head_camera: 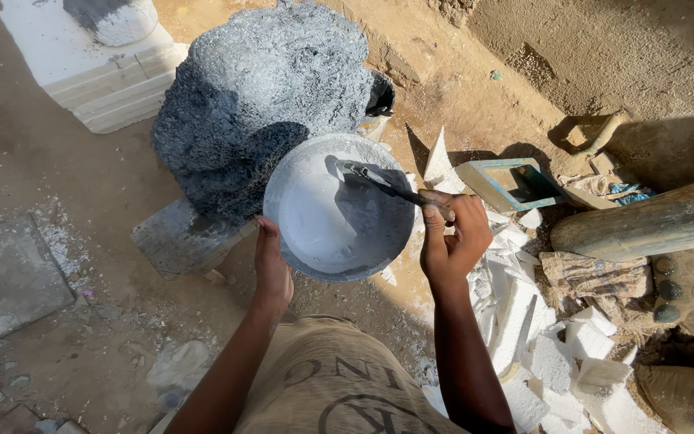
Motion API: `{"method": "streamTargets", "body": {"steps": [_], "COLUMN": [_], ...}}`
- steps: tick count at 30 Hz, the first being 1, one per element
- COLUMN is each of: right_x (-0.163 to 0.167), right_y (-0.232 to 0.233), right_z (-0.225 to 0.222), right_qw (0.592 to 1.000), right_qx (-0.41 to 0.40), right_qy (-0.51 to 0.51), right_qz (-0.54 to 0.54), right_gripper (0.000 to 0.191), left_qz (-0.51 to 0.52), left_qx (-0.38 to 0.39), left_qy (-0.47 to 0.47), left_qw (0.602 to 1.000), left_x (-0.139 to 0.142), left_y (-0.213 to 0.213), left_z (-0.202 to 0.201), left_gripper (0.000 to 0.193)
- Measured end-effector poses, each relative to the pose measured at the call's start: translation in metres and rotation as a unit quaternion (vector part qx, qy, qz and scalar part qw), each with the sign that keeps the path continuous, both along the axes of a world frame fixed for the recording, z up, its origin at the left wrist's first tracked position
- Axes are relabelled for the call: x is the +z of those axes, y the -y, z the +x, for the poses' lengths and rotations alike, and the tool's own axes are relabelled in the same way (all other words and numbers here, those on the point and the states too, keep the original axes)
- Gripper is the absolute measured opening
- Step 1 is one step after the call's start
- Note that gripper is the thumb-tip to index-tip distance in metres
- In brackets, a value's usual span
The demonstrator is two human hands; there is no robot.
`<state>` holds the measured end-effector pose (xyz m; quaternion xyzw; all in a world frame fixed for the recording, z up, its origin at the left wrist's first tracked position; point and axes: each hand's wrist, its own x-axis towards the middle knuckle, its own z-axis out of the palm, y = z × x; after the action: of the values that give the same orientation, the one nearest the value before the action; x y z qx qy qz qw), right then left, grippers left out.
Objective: The person opens a container of white paste, scoops some into a metal bowl, and stirs it with a brush. They then carry the bowl outside and place it on a stone surface.
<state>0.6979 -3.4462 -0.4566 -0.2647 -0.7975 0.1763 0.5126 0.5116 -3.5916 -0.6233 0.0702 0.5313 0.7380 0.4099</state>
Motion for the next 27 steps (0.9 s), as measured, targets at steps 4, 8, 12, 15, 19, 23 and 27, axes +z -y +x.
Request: {"method": "streamTargets", "body": {"steps": [4,8,12,15,19,23,27], "right_x": [-0.007,-0.011,-0.015,-0.015,-0.010,-0.009,-0.012], "right_y": [-0.020,-0.036,-0.042,-0.045,-0.045,-0.043,-0.041], "right_z": [0.008,0.021,0.029,0.031,0.034,0.036,0.037], "right_qw": [0.957,0.929,0.918,0.910,0.909,0.907,0.904], "right_qx": [0.014,0.031,0.009,0.008,0.001,-0.005,-0.017], "right_qy": [-0.191,-0.243,-0.248,-0.260,-0.269,-0.279,-0.262], "right_qz": [-0.217,-0.276,-0.309,-0.324,-0.317,-0.314,-0.336], "right_gripper": [0.027,0.033,0.033,0.032,0.031,0.030,0.029], "left_qz": [0.034,-0.019,0.020,0.002,0.018,0.038,-0.024], "left_qx": [0.004,0.010,0.016,0.015,0.010,0.013,0.014], "left_qy": [-0.028,-0.004,-0.027,-0.014,-0.017,-0.007,0.010], "left_qw": [0.999,1.000,0.999,1.000,1.000,0.999,1.000], "left_x": [0.009,0.012,0.007,0.006,0.011,0.025,0.036], "left_y": [0.000,0.000,-0.003,-0.007,-0.011,-0.011,-0.012], "left_z": [0.001,0.002,0.003,0.002,0.001,0.003,0.007], "left_gripper": [0.104,0.105,0.107,0.107,0.106,0.106,0.108]}}
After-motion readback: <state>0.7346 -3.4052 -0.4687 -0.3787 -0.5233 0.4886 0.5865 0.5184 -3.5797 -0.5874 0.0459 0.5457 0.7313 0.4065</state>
